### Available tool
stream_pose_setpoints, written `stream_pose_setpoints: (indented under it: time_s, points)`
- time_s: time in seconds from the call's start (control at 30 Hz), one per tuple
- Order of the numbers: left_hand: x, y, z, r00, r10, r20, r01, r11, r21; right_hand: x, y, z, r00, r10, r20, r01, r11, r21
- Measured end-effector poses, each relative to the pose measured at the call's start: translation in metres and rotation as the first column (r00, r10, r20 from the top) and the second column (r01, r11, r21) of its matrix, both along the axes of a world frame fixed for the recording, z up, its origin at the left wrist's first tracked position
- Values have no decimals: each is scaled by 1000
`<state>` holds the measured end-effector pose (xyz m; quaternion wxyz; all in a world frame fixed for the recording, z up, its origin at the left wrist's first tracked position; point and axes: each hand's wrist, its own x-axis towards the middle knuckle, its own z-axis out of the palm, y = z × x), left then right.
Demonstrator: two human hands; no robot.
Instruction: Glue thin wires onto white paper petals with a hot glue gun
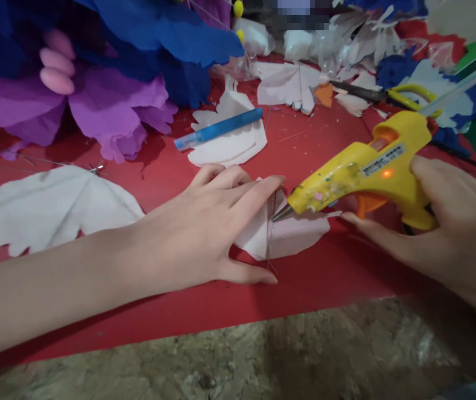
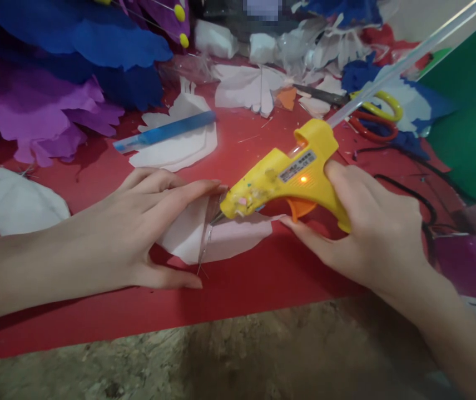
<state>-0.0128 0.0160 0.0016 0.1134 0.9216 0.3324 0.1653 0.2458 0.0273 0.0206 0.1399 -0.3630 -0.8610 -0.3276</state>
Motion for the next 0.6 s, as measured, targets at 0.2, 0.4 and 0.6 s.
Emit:
stream_pose_setpoints:
  time_s: [0.2, 0.4, 0.6]
  points:
    - [1, 0, 3, 998, 27, -60, -29, 999, -45, 2, 1, 4, 998, 56, -3, -56, 996, -73]
    - [0, 0, 3, 998, 33, -51, -37, 997, -69, 2, 5, -1, 1000, -18, 17, 18, 1000, 14]
    - [0, -1, 3, 999, 20, -33, -21, 999, -41, 2, 8, -1, 997, -67, -44, 67, 998, 1]
